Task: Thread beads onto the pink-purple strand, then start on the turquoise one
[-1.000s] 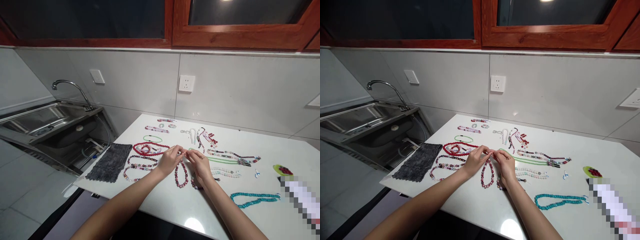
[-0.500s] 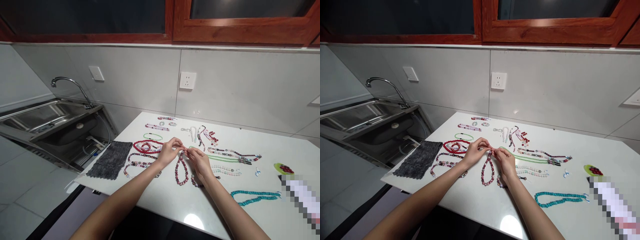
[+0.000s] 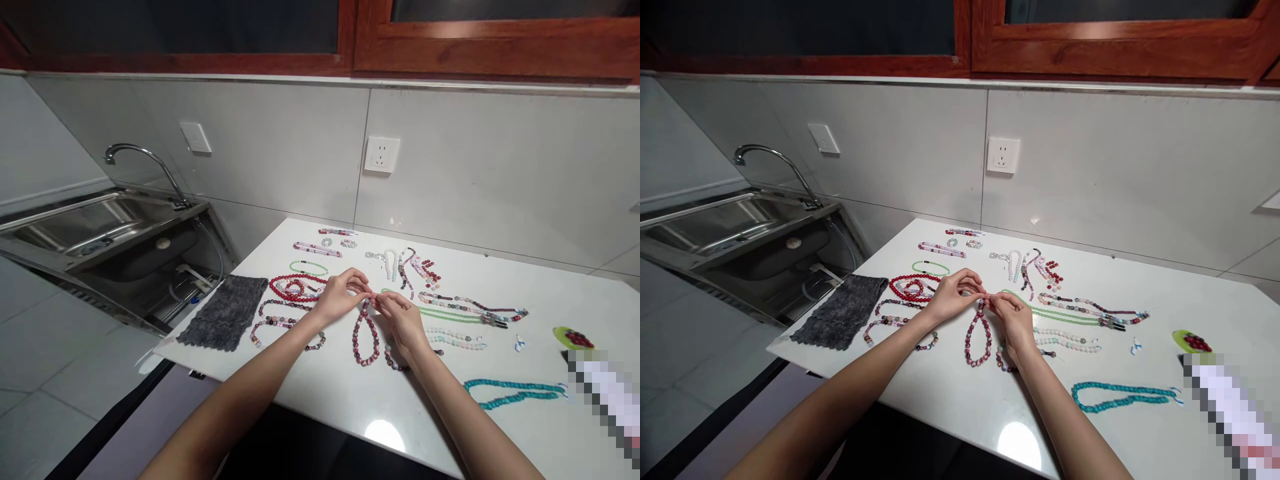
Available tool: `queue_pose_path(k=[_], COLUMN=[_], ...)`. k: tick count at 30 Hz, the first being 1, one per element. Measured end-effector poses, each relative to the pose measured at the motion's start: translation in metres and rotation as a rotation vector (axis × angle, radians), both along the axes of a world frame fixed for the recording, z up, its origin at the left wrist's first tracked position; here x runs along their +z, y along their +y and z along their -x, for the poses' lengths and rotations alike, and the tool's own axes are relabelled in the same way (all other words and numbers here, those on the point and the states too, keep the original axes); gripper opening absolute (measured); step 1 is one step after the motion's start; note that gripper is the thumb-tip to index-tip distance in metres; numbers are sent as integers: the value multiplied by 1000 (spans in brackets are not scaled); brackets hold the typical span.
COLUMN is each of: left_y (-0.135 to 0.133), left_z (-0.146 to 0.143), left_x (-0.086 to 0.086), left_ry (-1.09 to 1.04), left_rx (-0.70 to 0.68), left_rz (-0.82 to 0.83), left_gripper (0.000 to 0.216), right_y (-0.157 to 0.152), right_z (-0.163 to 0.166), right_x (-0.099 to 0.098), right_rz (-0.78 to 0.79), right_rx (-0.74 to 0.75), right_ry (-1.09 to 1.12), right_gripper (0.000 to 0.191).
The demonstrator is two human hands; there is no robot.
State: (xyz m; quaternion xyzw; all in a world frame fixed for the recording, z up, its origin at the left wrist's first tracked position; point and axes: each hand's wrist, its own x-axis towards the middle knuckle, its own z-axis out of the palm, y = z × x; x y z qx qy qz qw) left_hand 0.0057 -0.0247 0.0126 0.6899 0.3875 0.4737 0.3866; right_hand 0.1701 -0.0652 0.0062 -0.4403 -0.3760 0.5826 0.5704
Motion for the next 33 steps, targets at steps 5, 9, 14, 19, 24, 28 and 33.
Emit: queue_pose_path(k=[5,9,14,19,24,28,33], left_y=[-1,-2,-3,-3,-6,-7,-2], left_z=[2,4,3,2,1,0,2], left_x=[4,6,7,8,11,13,9], left_ry=[1,20,8,6,35,27,-21], left_rx=[-10,-25,-30,-3,0,-37,-105], left_rz=[-5,-15,-27,-63,-62,-30,33], left_gripper=[33,31,28,21,17,17,19], right_y=[-3,-3,-3,-3,-3,-2,0], right_z=[1,2,2,1,1,1,-1], right_x=[5,6,4,3,4,8,8], right_rz=[-18,-16,-39,-47,-38,-30,-19], right_rx=[-6,-11,6,2,-4,-20,6], right_ry=[-81,-76,-41,-62,-75,-58,8], right_gripper=[23,20,16,15,16,17,15])
